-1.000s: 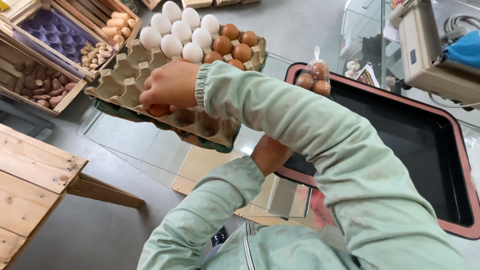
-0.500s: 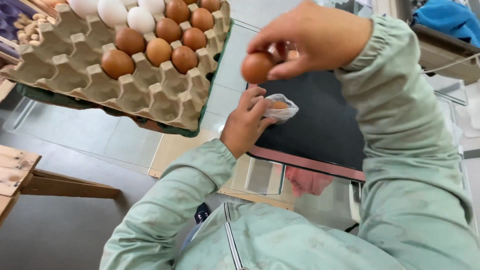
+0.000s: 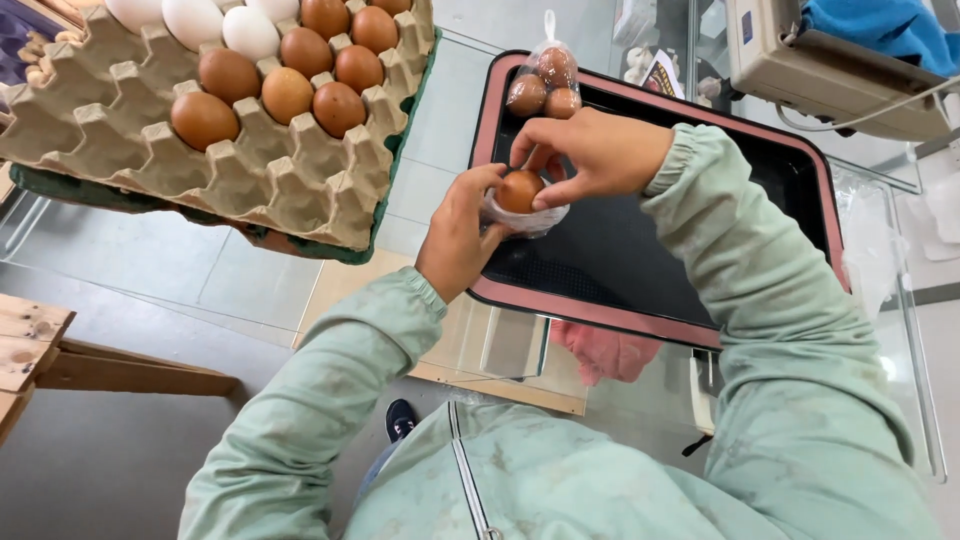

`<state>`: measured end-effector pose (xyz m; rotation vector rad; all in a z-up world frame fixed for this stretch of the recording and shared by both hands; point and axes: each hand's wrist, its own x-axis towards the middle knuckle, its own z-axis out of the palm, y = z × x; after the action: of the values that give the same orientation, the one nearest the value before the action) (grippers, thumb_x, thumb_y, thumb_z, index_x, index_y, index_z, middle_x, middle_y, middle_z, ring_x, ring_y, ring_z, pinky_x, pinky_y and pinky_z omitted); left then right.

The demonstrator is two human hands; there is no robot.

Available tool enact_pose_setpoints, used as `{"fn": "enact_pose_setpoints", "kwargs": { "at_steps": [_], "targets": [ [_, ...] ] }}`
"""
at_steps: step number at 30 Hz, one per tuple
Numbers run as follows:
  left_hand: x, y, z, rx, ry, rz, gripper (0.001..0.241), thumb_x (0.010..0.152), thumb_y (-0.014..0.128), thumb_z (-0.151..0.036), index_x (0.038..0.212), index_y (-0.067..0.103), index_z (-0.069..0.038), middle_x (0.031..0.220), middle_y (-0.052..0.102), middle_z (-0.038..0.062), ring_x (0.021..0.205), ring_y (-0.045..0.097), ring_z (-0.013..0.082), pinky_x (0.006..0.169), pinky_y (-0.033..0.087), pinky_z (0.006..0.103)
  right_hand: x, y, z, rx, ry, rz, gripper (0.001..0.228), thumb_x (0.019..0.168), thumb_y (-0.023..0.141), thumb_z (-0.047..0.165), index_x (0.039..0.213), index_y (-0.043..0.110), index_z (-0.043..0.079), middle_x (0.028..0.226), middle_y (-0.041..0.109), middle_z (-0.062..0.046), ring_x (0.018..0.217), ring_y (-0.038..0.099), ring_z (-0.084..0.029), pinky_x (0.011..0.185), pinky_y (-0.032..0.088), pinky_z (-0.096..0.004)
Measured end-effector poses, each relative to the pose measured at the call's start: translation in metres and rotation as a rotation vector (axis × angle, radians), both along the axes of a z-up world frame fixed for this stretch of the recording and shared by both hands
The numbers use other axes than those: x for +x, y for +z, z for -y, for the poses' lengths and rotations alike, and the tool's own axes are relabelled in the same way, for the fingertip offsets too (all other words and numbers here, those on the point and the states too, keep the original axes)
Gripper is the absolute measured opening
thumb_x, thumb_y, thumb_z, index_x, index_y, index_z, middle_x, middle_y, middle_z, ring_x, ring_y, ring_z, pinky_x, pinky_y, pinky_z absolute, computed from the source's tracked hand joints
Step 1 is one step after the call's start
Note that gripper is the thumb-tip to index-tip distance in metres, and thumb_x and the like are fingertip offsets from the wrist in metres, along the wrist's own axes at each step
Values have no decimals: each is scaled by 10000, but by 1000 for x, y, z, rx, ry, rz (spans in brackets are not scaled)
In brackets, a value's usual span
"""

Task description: The person is taking eggs from a large cardboard tray and placing them into small clear plastic bags, two at a time, and tying the bags.

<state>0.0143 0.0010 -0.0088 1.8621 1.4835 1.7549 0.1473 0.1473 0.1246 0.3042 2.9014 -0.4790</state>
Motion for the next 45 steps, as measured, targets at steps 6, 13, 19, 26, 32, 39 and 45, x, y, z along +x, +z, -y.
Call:
{"fn": "enact_pose_setpoints", "kwargs": {
  "at_steps": [6, 13, 19, 26, 32, 39, 45],
  "targets": [
    [3, 4, 3, -105, 14, 65, 623, 756, 805, -133, 1230, 400, -127, 1233, 528, 116, 1138, 575, 380, 926, 520, 439, -9, -14, 1, 56, 13, 32, 362, 772, 730, 303, 1072, 568, 181, 925, 724, 6, 739, 670, -178, 594, 528, -335],
    [-1, 12, 3, -181, 20, 52, 745, 717, 841, -207, 1278, 359, -120, 1237, 559, 146, 1173, 556, 366, 960, 499, 459, -13, -46, -7, 274, 32, 11, 293, 724, 747, 324, 969, 605, 252, 836, 713, 101, 777, 687, -198, 666, 554, -370],
    [0, -2, -3, -112, -3, 27, 760, 718, 839, -225, 1314, 375, -147, 1267, 540, 81, 1170, 571, 302, 963, 511, 387, -10, -61, -14, 252, 134, -35, 118, 762, 725, 297, 871, 684, 272, 787, 695, 42, 752, 662, -241, 647, 537, -383],
    [-1, -5, -3, 2, -75, 31, 726, 744, 834, -117, 1315, 390, -51, 1341, 497, 123, 1143, 573, 261, 950, 484, 333, -83, 33, 25, 173, 208, -409, 118, 900, 657, 62, 1006, 697, 91, 917, 711, -25, 762, 652, -162, 722, 489, -293],
    [-1, -16, -12, -212, -78, 100, 581, 715, 821, -149, 1130, 424, -60, 805, 588, 72, 743, 612, 246, 657, 490, 353, -224, -1, 65, 603, 368, -450, 370, 716, 744, 249, 1058, 601, 242, 913, 631, -9, 814, 611, -250, 487, 469, -465],
    [-2, -26, -22, -243, -23, -189, 383, 842, 629, -412, 849, 539, -40, 688, 559, 134, 648, 574, 349, 552, 396, 440, -299, -1, 74, 361, 458, -81, 444, 708, 631, 8, 1066, 633, 270, 961, 590, -42, 881, 572, -292, 571, 450, -495],
    [-2, -14, -15, -283, -45, -121, 407, 827, 660, -381, 987, 511, -37, 819, 553, 150, 702, 585, 331, 588, 435, 438, -307, -16, 55, 440, 616, -217, 469, 621, 740, 92, 1056, 652, 243, 947, 638, 13, 818, 598, -277, 523, 441, -483]
  ]
}}
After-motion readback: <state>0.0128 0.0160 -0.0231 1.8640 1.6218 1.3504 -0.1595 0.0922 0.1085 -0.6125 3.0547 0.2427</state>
